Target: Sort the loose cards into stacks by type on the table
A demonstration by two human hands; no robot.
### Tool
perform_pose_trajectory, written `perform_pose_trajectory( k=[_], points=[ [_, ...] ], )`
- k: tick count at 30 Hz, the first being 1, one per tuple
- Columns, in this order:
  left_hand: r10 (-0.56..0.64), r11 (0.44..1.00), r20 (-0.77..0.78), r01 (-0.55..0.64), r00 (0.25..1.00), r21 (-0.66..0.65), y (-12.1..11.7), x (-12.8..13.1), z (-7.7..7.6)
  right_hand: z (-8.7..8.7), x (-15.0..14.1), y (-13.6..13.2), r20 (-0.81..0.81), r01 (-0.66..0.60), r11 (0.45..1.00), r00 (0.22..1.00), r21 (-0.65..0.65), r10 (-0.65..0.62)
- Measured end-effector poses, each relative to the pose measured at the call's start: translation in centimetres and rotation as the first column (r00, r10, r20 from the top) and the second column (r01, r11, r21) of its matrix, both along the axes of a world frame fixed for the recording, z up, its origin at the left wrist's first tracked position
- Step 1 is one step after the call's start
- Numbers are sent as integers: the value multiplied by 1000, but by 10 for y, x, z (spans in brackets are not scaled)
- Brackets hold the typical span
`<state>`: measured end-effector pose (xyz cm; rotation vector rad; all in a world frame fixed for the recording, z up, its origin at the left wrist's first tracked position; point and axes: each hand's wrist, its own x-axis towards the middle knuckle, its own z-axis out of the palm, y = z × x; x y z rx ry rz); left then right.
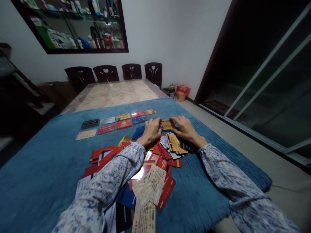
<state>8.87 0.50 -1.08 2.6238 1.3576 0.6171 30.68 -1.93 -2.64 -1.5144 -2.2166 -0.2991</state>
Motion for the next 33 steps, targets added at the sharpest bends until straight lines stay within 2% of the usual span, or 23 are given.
perform_pose_trajectory(
  k=[8, 18, 23, 33],
  points=[
    [-7, 1000, -17, 7, 1000, 13, -2, -6, 3, 3, -2, -4, 53, -14, 1000, 998, -6, 15],
    [0, 999, -112, 4, 994, 40, -13, -17, 19, 15, -8, -5, 98, -66, 997, 993, -37, 69],
    [18, 998, -157, -7, 988, 70, -12, -33, 24, 29, -20, -1, 149, -88, 994, 984, -68, 98],
    [56, 993, -170, -38, 984, 113, -5, -76, 36, 42, -56, 21, 188, -169, 983, 966, -69, 179]
  ],
)
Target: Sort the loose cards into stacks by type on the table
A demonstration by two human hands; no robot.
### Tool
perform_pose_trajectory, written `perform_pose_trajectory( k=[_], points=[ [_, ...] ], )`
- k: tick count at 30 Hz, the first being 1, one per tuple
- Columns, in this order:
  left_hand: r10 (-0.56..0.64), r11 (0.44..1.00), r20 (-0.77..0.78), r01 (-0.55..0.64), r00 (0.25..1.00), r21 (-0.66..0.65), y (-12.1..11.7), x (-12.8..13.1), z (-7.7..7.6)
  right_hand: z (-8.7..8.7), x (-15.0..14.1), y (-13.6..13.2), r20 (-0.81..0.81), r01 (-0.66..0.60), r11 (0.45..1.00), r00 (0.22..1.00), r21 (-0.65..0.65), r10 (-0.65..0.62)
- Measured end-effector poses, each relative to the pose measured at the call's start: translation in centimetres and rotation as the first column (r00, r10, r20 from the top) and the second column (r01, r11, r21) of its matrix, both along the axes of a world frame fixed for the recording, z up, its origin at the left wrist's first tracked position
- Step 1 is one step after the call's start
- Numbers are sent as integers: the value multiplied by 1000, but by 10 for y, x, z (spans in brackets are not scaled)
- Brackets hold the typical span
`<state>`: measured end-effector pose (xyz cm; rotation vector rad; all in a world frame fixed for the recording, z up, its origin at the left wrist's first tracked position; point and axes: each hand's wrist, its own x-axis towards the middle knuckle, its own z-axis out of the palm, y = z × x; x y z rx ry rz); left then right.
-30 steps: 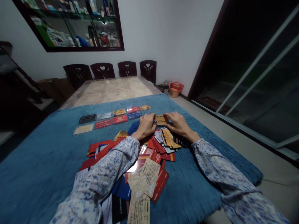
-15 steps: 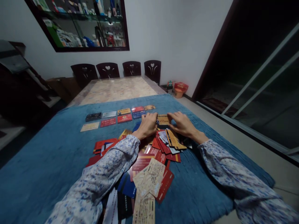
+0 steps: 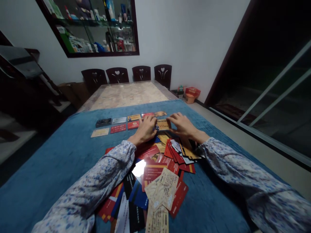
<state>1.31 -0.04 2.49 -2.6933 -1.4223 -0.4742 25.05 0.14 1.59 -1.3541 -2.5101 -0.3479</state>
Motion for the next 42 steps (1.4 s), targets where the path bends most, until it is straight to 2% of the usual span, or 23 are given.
perform_pose_trajectory(
  k=[7, 11, 18, 28, 36, 42],
  points=[
    [35, 999, -34, -36, 999, -5, 7, -32, 7, 15, -33, 16, 38, -47, 997, 998, -62, 49],
    [57, 998, -38, -57, 998, 7, 14, -49, 7, 17, -50, 30, 29, -99, 992, 994, -84, 102],
    [100, 995, -38, -100, 994, 7, 25, -73, 6, 20, -75, 49, 34, -118, 985, 992, -129, 124],
    [190, 980, -71, -193, 979, -44, 34, -91, 11, 20, -100, 73, 67, -117, 976, 989, -185, 131],
    [225, 971, -87, -231, 970, -61, 50, -107, 7, 16, -117, 94, 52, -158, 966, 984, -204, 172],
    [259, 960, -95, -267, 961, -83, 62, -115, 5, 14, -130, 110, 75, -127, 969, 987, -213, 146]
  ],
)
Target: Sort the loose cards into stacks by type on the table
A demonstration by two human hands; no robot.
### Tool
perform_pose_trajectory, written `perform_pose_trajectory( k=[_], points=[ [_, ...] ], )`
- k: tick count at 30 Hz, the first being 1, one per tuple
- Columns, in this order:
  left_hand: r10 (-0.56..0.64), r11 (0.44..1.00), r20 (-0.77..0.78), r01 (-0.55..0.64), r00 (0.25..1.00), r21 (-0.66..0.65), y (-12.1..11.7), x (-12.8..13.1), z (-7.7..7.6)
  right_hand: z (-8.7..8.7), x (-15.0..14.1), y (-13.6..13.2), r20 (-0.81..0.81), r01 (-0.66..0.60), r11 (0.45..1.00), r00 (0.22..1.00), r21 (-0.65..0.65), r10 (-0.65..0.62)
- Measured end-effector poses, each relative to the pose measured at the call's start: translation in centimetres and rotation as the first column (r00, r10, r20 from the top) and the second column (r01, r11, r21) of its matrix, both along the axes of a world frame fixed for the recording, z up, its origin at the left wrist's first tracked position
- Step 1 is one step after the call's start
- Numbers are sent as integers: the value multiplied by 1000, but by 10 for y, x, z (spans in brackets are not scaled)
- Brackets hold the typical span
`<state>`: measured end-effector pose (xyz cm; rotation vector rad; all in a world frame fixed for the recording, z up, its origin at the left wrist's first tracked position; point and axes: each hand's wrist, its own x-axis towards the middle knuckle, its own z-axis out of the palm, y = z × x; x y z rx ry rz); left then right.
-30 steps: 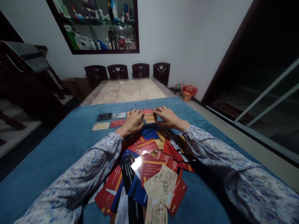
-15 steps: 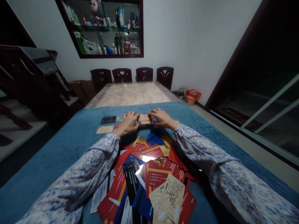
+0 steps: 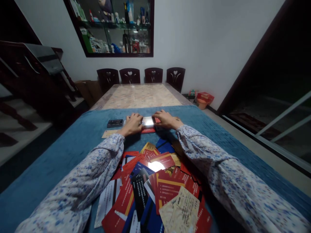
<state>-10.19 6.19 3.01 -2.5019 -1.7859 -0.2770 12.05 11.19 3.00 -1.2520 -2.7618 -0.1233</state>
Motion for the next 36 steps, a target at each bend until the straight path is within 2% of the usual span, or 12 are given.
perform_pose_trajectory(
  k=[9, 24, 36],
  points=[
    [45, 998, -28, -46, 999, -48, 14, -4, -1, 0, -11, 12, -7, 10, 999, 1000, -52, -10],
    [89, 982, -106, -105, 990, -160, 43, -5, -10, -8, -23, 36, 72, 33, 993, 997, -115, -25],
    [33, 988, -73, -43, 997, -145, 51, -15, -20, -11, -25, 37, 81, 54, 992, 996, -116, -45]
  ],
)
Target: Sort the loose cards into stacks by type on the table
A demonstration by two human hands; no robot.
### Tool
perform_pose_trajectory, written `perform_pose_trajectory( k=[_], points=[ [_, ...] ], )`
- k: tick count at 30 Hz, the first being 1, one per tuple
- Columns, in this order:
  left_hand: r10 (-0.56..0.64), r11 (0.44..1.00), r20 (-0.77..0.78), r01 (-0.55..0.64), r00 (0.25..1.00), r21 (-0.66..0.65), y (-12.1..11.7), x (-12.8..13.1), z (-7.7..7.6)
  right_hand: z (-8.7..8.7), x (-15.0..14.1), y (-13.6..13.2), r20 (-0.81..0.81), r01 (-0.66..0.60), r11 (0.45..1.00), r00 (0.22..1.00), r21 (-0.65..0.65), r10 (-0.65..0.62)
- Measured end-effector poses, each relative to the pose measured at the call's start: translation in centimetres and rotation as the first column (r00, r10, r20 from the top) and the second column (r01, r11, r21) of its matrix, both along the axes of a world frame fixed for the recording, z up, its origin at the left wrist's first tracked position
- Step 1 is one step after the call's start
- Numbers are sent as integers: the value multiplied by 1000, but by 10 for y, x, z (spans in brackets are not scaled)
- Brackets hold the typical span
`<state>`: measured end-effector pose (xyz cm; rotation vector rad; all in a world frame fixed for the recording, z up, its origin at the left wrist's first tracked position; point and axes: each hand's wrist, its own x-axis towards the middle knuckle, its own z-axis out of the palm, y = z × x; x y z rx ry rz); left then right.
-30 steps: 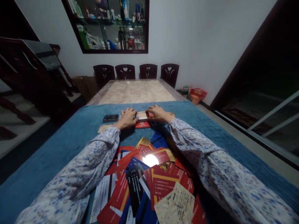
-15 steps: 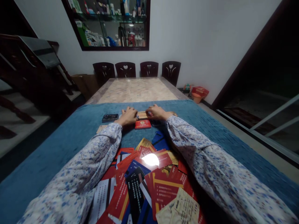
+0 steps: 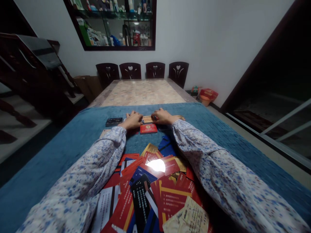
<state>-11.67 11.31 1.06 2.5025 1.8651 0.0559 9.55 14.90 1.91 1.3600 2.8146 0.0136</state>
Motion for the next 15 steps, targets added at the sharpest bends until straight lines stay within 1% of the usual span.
perform_pose_trajectory(
  k=[5, 9, 15],
  points=[
    [-16, 1000, -2, 16, 1000, -3, 2, -3, -2, -3, 0, 3, 8, -11, 1000, 1000, -2, 11],
    [-34, 999, 8, 34, 999, -3, 4, -3, -3, -3, -3, 3, 1, 7, 1000, 1000, 3, -7],
    [-25, 999, -2, 25, 1000, -27, 9, -3, -3, 2, -7, -2, -7, 29, 999, 1000, -13, -29]
  ],
)
